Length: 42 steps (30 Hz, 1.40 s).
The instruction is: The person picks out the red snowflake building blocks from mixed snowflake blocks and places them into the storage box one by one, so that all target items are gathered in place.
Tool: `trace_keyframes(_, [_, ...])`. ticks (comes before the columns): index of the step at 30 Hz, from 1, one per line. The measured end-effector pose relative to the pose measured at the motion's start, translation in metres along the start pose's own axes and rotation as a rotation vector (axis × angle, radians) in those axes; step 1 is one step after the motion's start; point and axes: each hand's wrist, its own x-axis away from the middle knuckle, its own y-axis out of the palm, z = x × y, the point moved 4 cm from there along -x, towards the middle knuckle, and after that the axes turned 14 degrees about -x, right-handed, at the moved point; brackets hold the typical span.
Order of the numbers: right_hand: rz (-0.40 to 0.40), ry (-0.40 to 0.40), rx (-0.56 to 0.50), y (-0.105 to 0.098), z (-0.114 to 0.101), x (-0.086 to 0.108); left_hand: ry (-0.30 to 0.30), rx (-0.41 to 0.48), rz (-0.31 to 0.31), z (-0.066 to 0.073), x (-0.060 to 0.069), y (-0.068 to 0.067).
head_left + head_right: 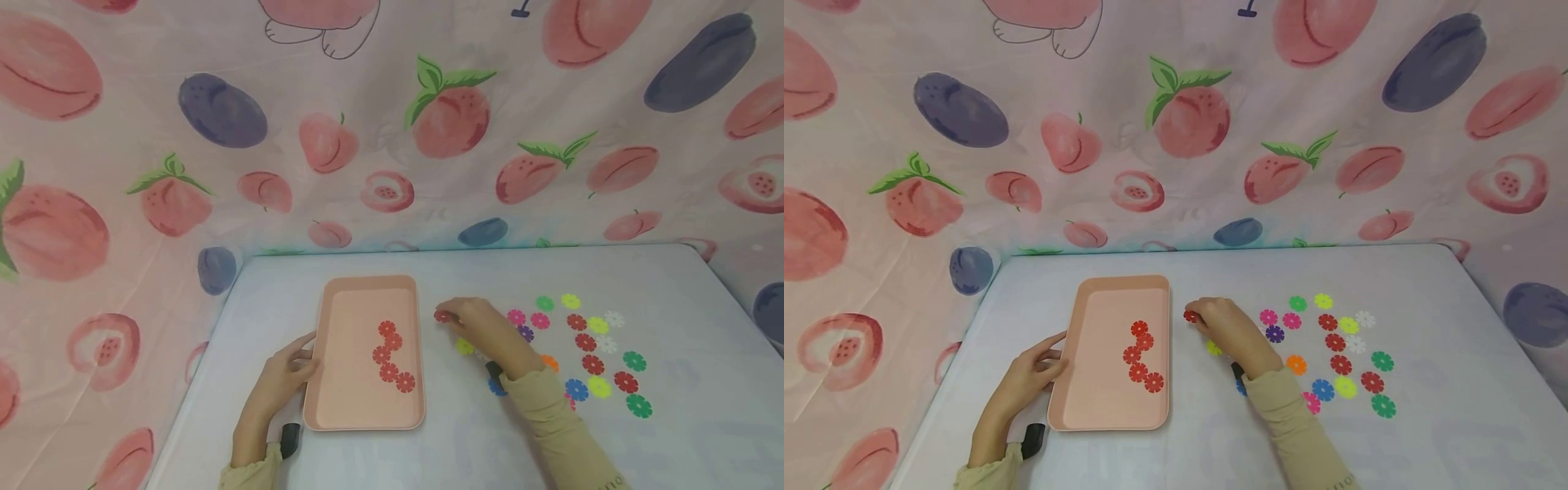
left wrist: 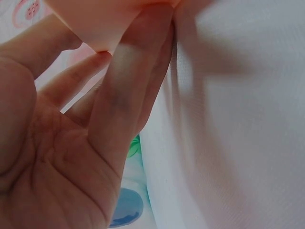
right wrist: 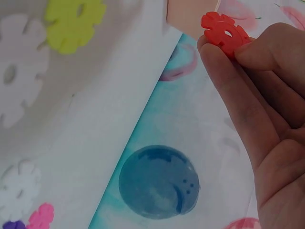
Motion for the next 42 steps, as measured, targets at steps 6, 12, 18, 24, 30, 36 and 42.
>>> trace_keyframes(6, [0.005, -0.047, 0.003, 0.004, -0.006, -0.003, -0.004, 0.002, 0.0, 0.0, 0.0, 0.0])
trace_keyframes(12, [0.011, -0.054, 0.002, 0.008, -0.01, -0.006, -0.006, 0.008, 0.0, 0.0, 0.0, 0.0])
trace_keyframes(18, [0.006, -0.092, 0.008, 0.013, -0.016, -0.01, -0.001, 0.002, 0.004, 0.0, 0.0, 0.0])
trace_keyframes(24, [0.002, -0.116, -0.001, 0.017, -0.02, -0.014, 0.004, 0.011, 0.001, 0.0, 0.0, 0.0])
trace_keyframes(30, [-0.021, -0.071, -0.012, 0.02, -0.022, -0.016, 0.006, 0.009, 0.007, 0.0, 0.0, 0.0])
trace_keyframes(36, [-0.019, -0.106, -0.01, 0.021, -0.029, -0.02, 0.004, -0.002, 0.009, -0.001, 0.0, 0.001])
trace_keyframes(42, [-0.024, -0.137, 0.002, 0.026, -0.034, -0.024, 0.006, -0.002, 0.011, -0.001, 0.0, 0.001])
